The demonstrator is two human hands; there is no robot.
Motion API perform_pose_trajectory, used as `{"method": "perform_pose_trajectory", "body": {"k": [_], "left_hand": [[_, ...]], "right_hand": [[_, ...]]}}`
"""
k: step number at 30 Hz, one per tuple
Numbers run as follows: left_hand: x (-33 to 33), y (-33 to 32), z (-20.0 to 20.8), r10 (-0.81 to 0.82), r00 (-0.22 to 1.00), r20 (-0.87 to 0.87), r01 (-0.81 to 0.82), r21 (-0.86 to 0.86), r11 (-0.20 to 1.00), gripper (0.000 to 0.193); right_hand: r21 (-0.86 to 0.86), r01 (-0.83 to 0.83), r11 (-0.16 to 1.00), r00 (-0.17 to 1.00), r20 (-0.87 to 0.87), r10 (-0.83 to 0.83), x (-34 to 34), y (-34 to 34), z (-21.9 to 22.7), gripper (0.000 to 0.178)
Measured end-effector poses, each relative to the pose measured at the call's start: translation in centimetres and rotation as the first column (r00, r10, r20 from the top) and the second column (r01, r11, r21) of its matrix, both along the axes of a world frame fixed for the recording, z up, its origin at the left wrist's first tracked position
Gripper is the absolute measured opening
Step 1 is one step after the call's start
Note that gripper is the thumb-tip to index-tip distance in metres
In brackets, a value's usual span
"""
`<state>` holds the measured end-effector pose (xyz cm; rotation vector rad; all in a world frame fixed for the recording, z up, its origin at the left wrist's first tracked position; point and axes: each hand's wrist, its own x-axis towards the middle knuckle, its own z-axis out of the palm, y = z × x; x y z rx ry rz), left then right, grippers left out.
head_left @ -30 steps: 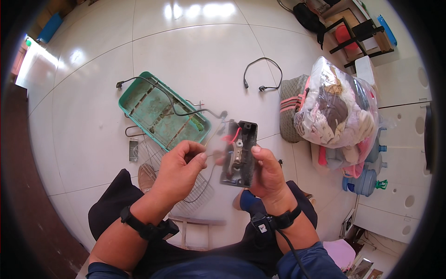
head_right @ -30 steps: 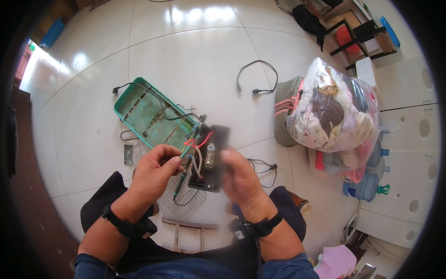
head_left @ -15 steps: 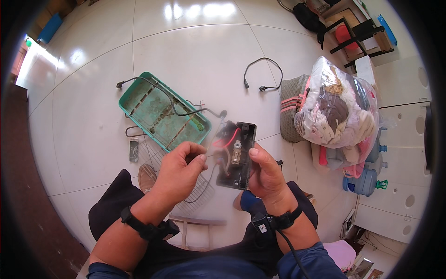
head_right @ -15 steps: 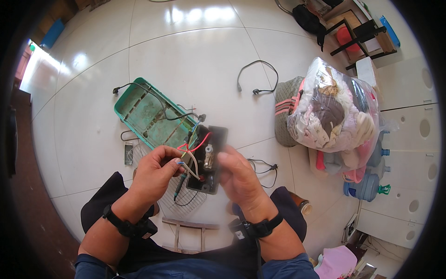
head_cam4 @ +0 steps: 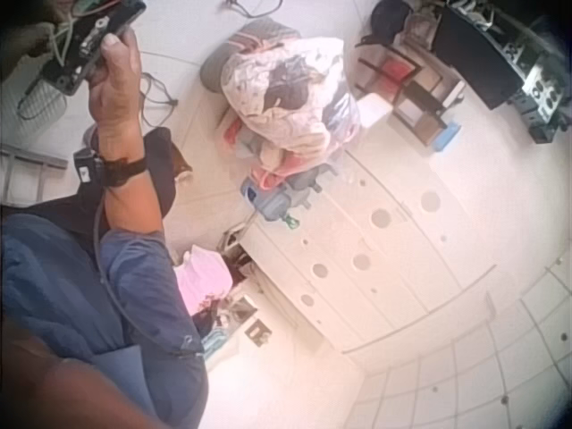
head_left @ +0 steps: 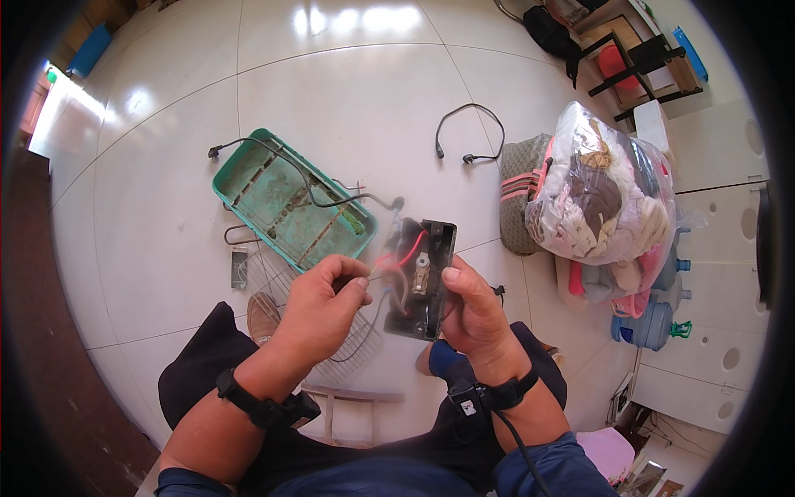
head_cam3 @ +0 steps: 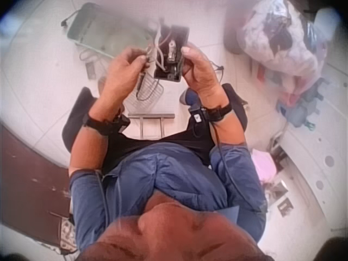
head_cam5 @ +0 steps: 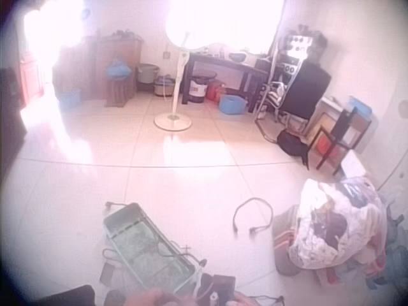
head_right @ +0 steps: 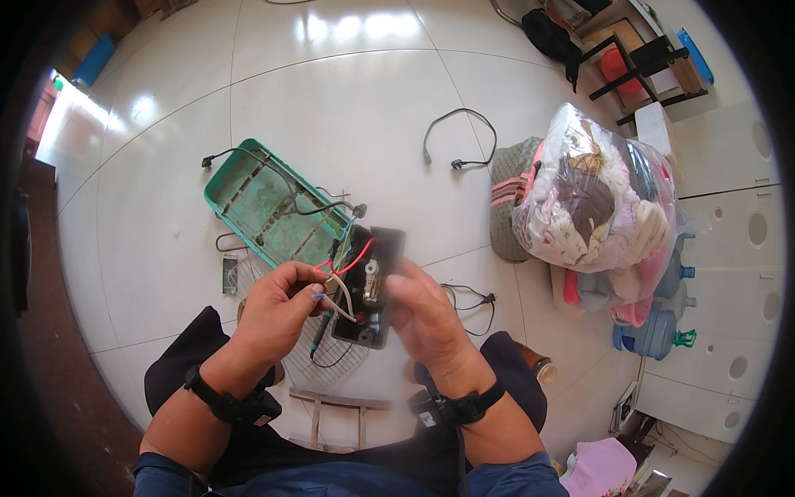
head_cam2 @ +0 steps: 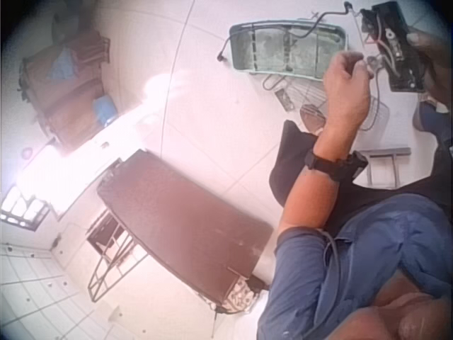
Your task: The person disassembles an electric grill by removing the green tray and metal rack, handles the internal heating and wiring components, and then holds a brown filter-like object.
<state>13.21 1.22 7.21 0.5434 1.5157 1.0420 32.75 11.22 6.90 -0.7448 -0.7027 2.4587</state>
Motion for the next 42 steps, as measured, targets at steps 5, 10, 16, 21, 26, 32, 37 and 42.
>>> {"method": "perform_pose_trajectory", "body": {"k": [5,10,16,21,26,32,37,42], "left_hand": [[-0.1,-0.1,-0.1,-0.005,1.0,-0.01,0.005,-0.002,1.0,0.014],[0.0,0.0,0.0,-0.004,1.0,-0.004,0.004,0.002,1.0,0.015],[0.0,0.0,0.1,0.002,1.0,-0.031,-0.001,0.025,1.0,0.019],[0.0,0.0,-0.1,-0.012,1.0,-0.002,0.012,0.023,1.0,0.016],[-0.1,-0.1,-0.2,-0.022,1.0,-0.009,0.022,0.02,1.0,0.018],[-0.2,-0.1,-0.4,-0.028,1.0,-0.007,0.028,0.02,0.999,0.019],[-0.1,0.2,0.2,-0.027,0.999,0.018,0.027,0.004,1.0,0.022],[0.1,0.3,0.6,0.034,0.998,0.044,-0.036,0.026,0.999,0.026]], "right_hand": [[-0.009,-0.009,1.0,1.0,0.024,0.009,0.0,-0.1,0.2,0.057],[-0.01,-0.01,1.0,0.999,0.044,0.011,0.2,-0.1,0.3,0.057],[0.003,-0.009,1.0,0.998,0.062,0.008,0.3,-0.2,0.3,0.057],[0.009,-0.01,1.0,0.998,0.061,0.01,0.3,-0.2,0.5,0.057],[0.012,-0.005,1.0,0.996,0.087,0.003,0.2,-0.2,0.6,0.058],[0.02,-0.022,1.0,0.997,0.079,0.02,0.1,-0.2,0.8,0.058],[0.019,-0.031,0.999,0.996,0.08,0.029,0.4,-0.1,0.4,0.059],[0.028,-0.023,0.999,0.995,0.098,0.02,0.0,-0.2,0.8,0.061]]}}
